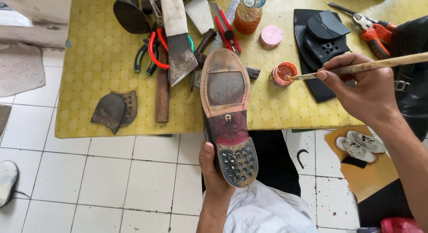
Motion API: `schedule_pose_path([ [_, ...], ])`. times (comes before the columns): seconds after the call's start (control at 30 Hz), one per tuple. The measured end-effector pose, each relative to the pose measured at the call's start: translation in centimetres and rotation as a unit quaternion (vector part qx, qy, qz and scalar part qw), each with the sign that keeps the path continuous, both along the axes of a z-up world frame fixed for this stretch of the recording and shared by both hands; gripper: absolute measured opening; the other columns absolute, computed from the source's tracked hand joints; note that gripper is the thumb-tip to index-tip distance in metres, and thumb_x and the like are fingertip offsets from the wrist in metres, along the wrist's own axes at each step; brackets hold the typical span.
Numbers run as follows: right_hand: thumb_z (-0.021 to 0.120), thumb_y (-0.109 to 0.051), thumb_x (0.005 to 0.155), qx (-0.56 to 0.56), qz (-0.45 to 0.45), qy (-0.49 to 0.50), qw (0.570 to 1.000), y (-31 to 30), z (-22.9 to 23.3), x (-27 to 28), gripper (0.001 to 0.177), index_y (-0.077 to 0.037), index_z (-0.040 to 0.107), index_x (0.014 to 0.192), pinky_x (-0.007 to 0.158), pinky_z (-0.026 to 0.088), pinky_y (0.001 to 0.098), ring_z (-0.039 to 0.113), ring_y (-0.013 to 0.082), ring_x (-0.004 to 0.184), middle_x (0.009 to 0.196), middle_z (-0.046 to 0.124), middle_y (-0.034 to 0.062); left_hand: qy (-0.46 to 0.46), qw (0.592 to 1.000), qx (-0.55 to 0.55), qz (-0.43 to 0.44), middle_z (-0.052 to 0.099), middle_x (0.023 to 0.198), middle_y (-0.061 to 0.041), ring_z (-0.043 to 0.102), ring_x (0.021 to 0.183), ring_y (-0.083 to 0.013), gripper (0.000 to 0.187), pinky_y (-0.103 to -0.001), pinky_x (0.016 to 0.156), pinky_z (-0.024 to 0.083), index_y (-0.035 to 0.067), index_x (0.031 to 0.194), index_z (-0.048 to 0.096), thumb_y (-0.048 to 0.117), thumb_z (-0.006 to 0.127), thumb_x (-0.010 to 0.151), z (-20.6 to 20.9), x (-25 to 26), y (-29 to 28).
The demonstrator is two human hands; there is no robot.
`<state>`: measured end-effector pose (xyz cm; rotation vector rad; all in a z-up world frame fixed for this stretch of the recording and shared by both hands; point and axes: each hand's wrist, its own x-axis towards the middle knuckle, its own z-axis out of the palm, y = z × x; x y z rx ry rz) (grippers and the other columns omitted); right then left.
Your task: The person holds a black shoe and uses a brush to apply a reddish adhesive to the sole. They repeatedly dip the brush into a small container of glue and spread it across the textured heel and the front part of the sole.
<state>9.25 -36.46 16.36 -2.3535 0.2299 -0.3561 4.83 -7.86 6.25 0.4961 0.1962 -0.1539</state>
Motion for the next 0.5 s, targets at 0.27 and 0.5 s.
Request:
schedule_pose_path([
  [0.27,0.069,0.0,0.107,0.22,0.003,-0.016,0.975,0.9,1.3,-4.5,0.008,0.003,0.063,0.112,0.077,0.057,0.0219,0.068,0.019,0.083,0.104,0.071,0.0172,0.039,0.998,0.036,0.023,0.069,0.105,-0.007,0.066,0.096,-0.0219,0.033,-0.039,0.082,0.055,0.009,0.112,0.067,0.039,0.063,0.099,0.5,0.2,-0.9],
  [0.5,0.066,-0.011,0.091,0.345,0.08,-0.007,0.935,4.3,0.7,-10.1,0.014,-0.002,0.066,0.101,0.092,0.07,0.0369,0.081,0.0261,0.08,0.098,0.073,0.0165,0.076,0.997,-0.029,0.01,0.07,0.122,-0.011,0.066,0.113,-0.0285,0.05,-0.045,0.097,0.053,0.008,0.134,0.064,0.045,0.053,0.102,0.2,1.0,-1.4],
])
